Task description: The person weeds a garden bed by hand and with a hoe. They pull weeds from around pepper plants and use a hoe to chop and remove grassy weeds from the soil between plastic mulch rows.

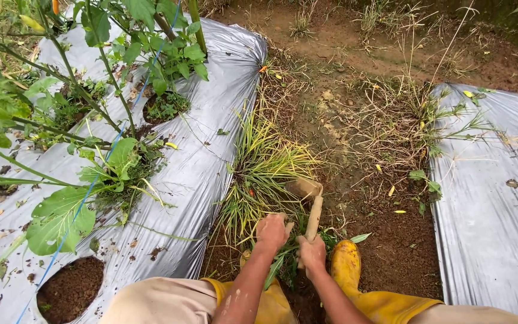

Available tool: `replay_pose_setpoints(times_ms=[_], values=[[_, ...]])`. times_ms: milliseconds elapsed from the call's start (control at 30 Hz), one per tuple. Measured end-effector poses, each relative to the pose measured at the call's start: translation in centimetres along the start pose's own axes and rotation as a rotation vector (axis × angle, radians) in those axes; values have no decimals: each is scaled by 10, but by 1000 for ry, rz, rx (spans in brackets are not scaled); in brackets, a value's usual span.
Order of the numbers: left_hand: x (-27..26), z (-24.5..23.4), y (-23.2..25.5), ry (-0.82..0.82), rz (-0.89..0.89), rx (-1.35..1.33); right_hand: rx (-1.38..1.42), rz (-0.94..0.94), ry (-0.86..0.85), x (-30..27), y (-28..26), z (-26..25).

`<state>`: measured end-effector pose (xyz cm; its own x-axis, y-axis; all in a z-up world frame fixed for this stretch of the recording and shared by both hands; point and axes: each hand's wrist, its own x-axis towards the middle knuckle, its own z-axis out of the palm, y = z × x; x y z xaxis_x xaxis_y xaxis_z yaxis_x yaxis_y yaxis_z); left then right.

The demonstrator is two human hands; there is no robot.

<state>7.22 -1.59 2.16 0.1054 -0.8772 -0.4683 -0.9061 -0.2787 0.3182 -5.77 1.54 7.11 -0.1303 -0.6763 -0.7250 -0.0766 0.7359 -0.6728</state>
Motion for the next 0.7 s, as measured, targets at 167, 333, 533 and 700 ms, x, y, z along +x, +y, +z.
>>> replay_pose_setpoints(times_ms=[167, 333, 533, 700], values=[[21, -28, 13, 38, 47, 58, -70, 67, -24, 19, 37, 23], [37, -44, 20, 30, 106, -39, -134, 115, -12, 25, 42, 34], [90, -48, 23, -62, 293, 93, -182, 151, -18, 53, 49, 39], [128, -72, 20, -168, 417, 626, -192, 100, -23, 78, 69, 44]])
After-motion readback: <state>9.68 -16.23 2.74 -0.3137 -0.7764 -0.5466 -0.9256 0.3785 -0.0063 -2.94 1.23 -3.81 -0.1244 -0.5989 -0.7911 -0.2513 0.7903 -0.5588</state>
